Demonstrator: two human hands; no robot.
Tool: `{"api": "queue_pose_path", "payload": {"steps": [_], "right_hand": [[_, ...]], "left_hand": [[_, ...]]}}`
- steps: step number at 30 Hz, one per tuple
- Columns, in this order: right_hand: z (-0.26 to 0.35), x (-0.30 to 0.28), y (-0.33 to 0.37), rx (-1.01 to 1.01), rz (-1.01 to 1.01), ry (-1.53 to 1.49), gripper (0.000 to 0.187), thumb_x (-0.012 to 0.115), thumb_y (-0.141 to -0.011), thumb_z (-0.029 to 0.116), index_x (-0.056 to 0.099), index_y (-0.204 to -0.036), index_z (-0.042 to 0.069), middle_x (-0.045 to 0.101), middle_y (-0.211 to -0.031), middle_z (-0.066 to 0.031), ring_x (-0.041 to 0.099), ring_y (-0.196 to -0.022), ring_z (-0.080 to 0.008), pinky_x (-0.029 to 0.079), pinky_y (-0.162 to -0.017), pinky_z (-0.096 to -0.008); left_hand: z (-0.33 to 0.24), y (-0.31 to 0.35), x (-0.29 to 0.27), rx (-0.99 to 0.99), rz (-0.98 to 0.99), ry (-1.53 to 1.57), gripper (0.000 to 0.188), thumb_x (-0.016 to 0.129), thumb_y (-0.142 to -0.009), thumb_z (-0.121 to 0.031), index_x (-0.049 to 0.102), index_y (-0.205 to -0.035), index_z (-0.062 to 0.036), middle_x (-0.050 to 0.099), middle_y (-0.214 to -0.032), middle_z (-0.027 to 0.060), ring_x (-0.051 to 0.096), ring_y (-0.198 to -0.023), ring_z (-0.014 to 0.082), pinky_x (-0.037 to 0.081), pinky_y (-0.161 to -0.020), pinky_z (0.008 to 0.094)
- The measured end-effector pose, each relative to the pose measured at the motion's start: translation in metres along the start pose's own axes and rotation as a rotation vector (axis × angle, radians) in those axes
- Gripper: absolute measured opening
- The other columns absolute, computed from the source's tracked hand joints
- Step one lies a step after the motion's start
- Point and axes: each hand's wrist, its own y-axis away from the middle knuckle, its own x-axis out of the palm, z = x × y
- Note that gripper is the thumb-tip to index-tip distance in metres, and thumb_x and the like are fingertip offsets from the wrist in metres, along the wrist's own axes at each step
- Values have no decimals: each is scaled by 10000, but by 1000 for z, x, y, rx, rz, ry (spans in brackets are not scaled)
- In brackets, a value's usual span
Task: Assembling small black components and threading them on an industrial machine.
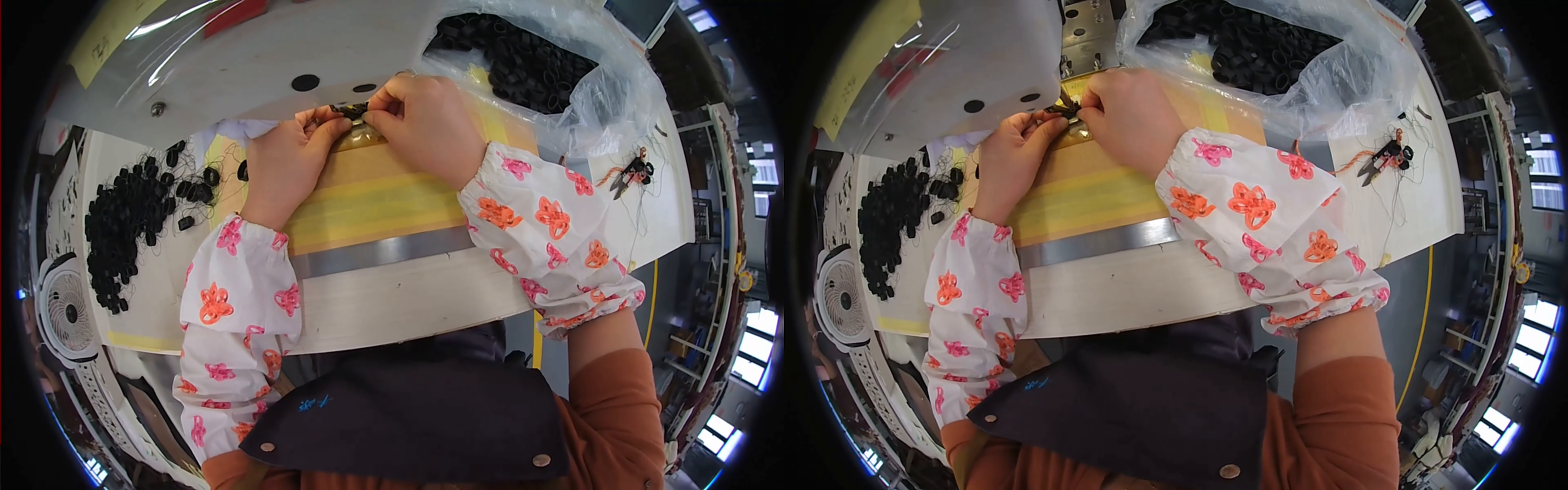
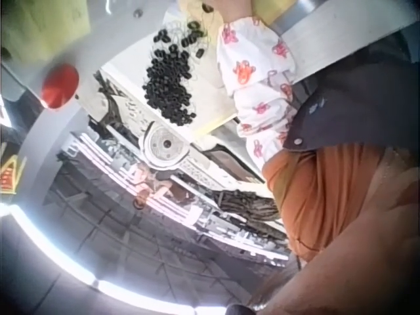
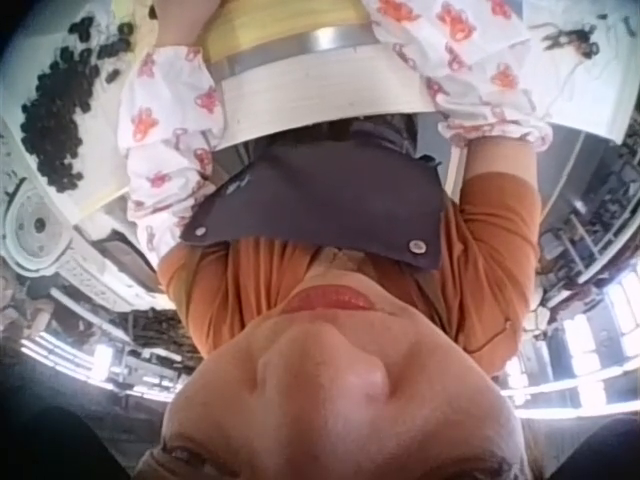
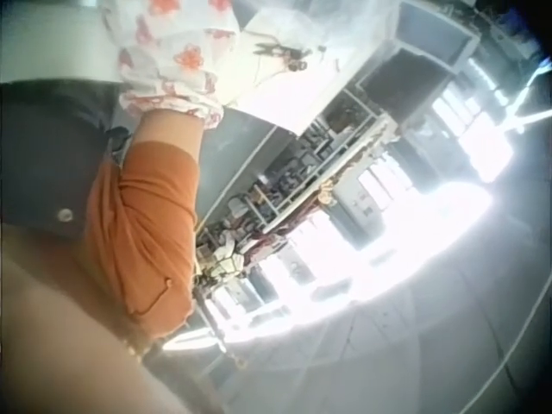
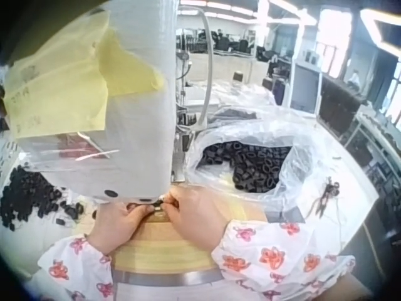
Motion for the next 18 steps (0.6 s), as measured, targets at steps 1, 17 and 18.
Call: {"api": "queue_pose_path", "payload": {"steps": [1, 17, 18], "right_hand": [[0, -1, 0, 3, 12, -7, 120, 639, -672, 79, 596, -708, -28, 598, -625, -111, 568, -524, -186, 449, -508, -276], [5, 2, 10, 171, -26, -59, 203, 675, -708, 172, 600, -738, -14, 591, -604, -81, 552, -507, -132, 441, -481, -262], [8, -2, 11, 167, -38, -52, 203, 675, -708, 172, 600, -738, -14, 591, -604, -81, 552, -507, -132, 441, -481, -262]], "left_hand": [[0, 0, 0, 23, -12, 5, 275, 584, -776, -312, 644, -846, -53, 613, -611, 30, 547, -512, 97, 400, -490, 234], [1, 25, 0, 311, -55, -34, 183, 482, -833, -150, 629, -915, -78, 549, -563, 97, 568, -529, 226, 419, -502, 324], [-1, 30, 0, 325, -57, -32, 183, 482, -833, -150, 629, -915, -78, 549, -563, 97, 568, -529, 226, 419, -502, 324]]}}
